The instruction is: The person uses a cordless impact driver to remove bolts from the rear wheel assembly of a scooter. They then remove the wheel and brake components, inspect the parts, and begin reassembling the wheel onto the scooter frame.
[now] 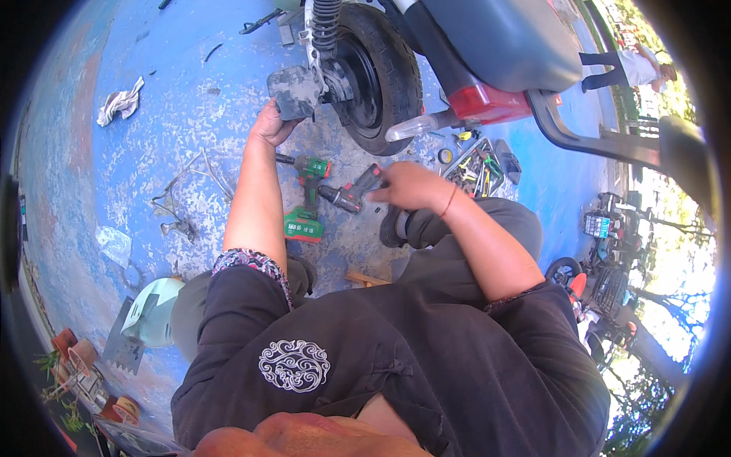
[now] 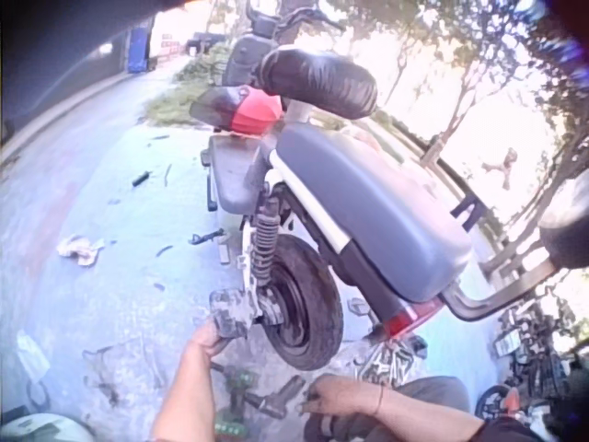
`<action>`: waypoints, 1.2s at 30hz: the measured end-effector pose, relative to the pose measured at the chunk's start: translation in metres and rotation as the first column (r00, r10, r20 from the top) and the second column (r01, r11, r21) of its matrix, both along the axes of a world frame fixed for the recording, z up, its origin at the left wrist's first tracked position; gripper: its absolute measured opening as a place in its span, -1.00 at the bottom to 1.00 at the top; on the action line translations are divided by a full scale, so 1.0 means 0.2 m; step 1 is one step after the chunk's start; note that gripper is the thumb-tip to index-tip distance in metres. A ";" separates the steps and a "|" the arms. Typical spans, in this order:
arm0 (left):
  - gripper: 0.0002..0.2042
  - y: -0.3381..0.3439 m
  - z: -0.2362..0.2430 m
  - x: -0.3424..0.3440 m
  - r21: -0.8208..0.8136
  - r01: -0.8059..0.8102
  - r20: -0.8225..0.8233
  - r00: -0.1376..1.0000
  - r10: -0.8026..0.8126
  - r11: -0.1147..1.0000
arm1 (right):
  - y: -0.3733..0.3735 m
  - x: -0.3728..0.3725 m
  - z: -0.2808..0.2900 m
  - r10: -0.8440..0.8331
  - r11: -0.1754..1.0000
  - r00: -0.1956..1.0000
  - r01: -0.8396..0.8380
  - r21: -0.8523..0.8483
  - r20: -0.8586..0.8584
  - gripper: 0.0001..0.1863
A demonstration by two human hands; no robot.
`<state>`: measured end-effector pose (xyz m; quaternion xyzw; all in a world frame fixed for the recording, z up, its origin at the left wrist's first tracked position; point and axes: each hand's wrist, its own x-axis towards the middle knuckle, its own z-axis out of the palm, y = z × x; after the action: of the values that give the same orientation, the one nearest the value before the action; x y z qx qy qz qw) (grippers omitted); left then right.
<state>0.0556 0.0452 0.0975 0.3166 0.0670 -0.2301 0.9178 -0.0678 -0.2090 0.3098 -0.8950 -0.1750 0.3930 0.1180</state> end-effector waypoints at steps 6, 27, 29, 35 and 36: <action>-0.69 0.00 0.09 0.06 -0.175 -0.154 -0.052 0.988 0.147 0.973 | 0.37 0.14 -0.21 -0.583 0.352 0.434 0.897 0.268 -0.687 -0.42; -0.69 0.17 0.00 0.22 0.285 0.005 -0.137 0.990 0.036 0.958 | 0.61 0.52 -0.21 -0.698 0.113 0.332 0.926 0.360 -0.634 -0.58; -0.66 0.19 -0.01 0.24 0.326 0.063 -0.089 0.995 -0.036 0.943 | 0.62 0.55 -0.19 -0.712 0.138 0.330 0.931 0.337 -0.620 -0.57; -0.68 0.15 0.14 0.25 0.318 0.071 -0.050 0.997 -0.058 0.945 | 0.56 0.49 -0.22 -0.713 0.200 0.385 0.912 0.357 -0.585 -0.59; -0.68 0.18 0.13 0.26 0.308 0.088 -0.038 0.996 -0.080 0.947 | 0.57 0.48 -0.22 -0.710 0.203 0.393 0.909 0.365 -0.584 -0.59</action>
<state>0.1077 0.0804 0.1240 0.4560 0.1002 -0.2596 0.8454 0.0290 -0.0949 0.2654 -0.6774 0.2253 0.3073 0.6293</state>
